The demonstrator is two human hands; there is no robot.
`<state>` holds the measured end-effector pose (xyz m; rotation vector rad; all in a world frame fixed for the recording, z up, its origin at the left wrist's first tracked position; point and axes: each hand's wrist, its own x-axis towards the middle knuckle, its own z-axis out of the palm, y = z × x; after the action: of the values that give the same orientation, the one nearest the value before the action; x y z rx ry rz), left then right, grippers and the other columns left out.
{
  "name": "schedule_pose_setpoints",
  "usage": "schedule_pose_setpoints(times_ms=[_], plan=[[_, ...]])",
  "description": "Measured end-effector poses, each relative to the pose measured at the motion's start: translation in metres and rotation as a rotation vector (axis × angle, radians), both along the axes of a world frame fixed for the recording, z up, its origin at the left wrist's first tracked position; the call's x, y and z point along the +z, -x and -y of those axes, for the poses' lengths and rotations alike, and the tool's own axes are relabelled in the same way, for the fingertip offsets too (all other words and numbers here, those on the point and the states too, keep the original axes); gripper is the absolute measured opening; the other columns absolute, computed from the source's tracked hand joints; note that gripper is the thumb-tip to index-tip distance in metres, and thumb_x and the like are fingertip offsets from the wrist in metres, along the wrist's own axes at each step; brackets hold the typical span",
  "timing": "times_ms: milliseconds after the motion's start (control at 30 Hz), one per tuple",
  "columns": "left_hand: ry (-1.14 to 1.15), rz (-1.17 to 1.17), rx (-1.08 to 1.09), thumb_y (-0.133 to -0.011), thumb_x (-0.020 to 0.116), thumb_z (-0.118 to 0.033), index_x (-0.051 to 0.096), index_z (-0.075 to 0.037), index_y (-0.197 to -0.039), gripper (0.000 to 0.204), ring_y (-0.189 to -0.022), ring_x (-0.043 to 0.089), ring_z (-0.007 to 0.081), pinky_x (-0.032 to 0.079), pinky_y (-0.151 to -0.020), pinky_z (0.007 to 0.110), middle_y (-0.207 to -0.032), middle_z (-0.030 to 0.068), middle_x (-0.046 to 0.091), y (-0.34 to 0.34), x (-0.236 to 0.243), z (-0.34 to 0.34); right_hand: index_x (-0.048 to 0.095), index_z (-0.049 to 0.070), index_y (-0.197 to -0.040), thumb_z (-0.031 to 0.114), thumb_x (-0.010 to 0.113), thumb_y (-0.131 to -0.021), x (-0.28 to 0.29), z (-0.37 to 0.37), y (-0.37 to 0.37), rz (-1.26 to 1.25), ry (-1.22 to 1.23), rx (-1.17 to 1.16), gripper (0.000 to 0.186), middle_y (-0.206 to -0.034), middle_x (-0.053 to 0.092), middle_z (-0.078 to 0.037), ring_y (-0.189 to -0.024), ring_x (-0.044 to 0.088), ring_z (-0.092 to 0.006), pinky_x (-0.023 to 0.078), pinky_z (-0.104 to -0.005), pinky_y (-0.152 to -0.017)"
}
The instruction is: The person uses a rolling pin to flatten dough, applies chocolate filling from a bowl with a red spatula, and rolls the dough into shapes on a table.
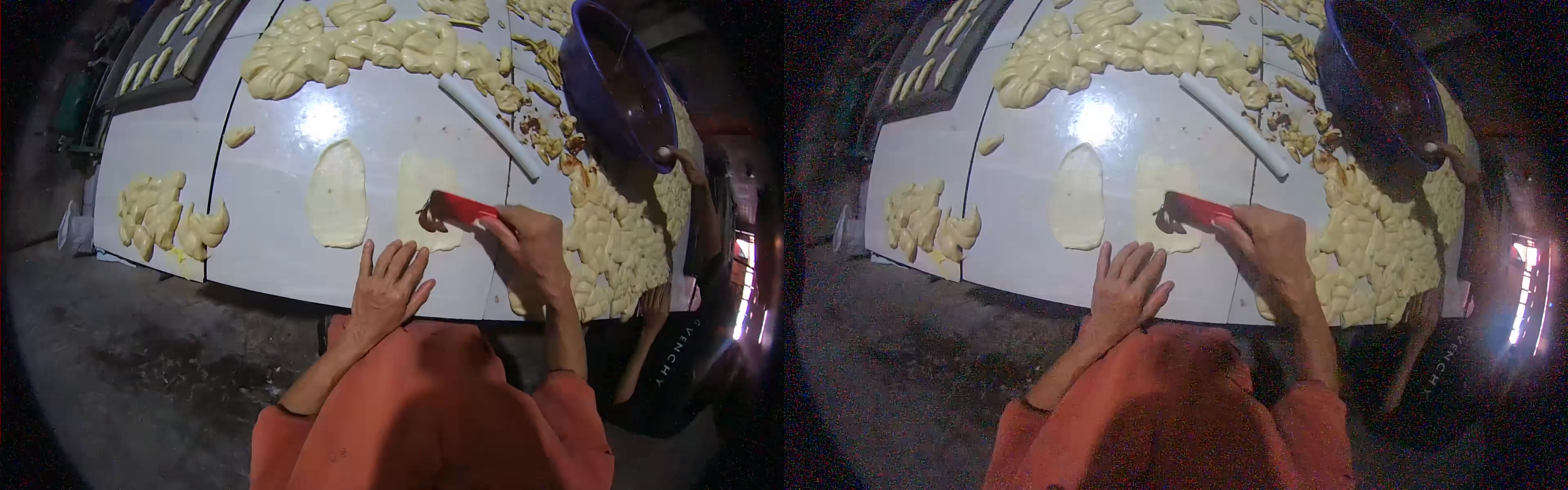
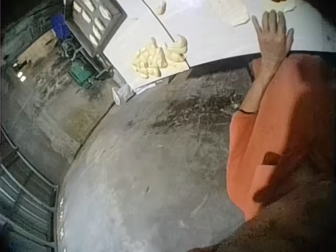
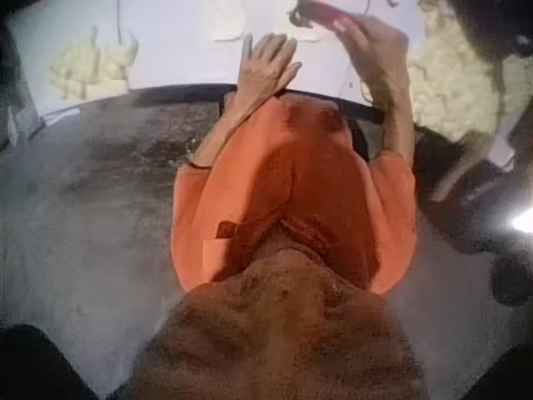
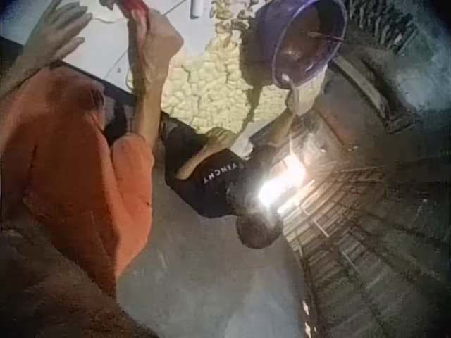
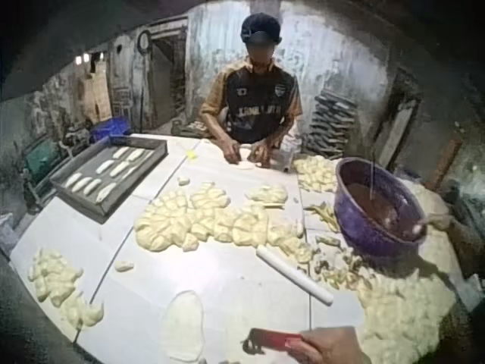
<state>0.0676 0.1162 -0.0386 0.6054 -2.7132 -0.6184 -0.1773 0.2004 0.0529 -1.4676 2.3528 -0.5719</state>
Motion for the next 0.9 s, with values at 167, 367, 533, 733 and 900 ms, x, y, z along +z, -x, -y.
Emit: schedule_pose_setpoints(times_ms=[167,367,533,733,900], plan=[[-0.015,-0.014,0.007,-0.092,0.073,-0.038,0.064,-0.011,-0.134,0.051,-0.132,0.052,0.0333,0.030,-0.116,0.068,-0.137,0.0125,0.058,-0.003,-0.006,-0.001,0.077,0.003,-0.101,0.031,0.072,-0.095,0.000,0.010,-0.006,0.148,-0.074,-0.136,0.029,-0.076,0.072,-0.014,-0.067,0.069,-0.0257,0.052,-0.0371,-0.064],[-0.071,-0.096,0.028,-0.089,0.076,-0.034,0.065,-0.011,-0.130,0.048,-0.131,0.053,0.0350,0.029,-0.116,0.067,-0.136,0.0143,0.058,-0.013,-0.004,0.004,0.075,-0.004,-0.109,0.027,0.071,-0.096,-0.001,0.013,-0.011,0.545,0.007,-0.328,0.034,-0.073,0.069,-0.010,-0.066,0.059,-0.0115,0.048,-0.0306,-0.059],[0.042,-0.129,0.257,-0.090,0.076,-0.043,0.055,-0.015,-0.148,0.068,-0.140,0.044,0.0354,0.024,-0.117,0.069,-0.151,0.0143,0.048,-0.041,-0.004,0.018,0.074,-0.002,-0.112,0.030,0.068,-0.097,0.000,0.045,-0.048,0.501,-0.090,-0.143,0.037,-0.078,0.072,-0.018,-0.068,0.069,-0.0201,0.052,-0.0365,-0.065],[0.063,0.157,0.240,-0.093,0.058,-0.069,0.041,-0.025,-0.160,0.082,-0.155,0.014,0.0479,0.008,-0.115,0.079,-0.169,0.0248,0.016,-0.039,-0.001,0.041,0.068,0.002,-0.091,0.036,0.063,-0.099,-0.018,0.087,-0.080,0.227,-0.124,0.161,0.035,-0.081,0.070,-0.021,-0.081,0.069,-0.0435,0.053,-0.0529,-0.073],[0.006,0.304,0.336,-0.094,0.053,-0.072,0.037,-0.020,-0.161,0.087,-0.155,0.012,0.0518,0.005,-0.113,0.081,-0.167,0.0304,0.019,-0.038,0.003,0.063,0.071,0.003,-0.096,0.035,0.065,-0.098,-0.013,0.084,-0.069,0.317,-0.188,0.101,0.033,-0.083,0.072,-0.020,-0.081,0.070,-0.0417,0.053,-0.0511,-0.073]])
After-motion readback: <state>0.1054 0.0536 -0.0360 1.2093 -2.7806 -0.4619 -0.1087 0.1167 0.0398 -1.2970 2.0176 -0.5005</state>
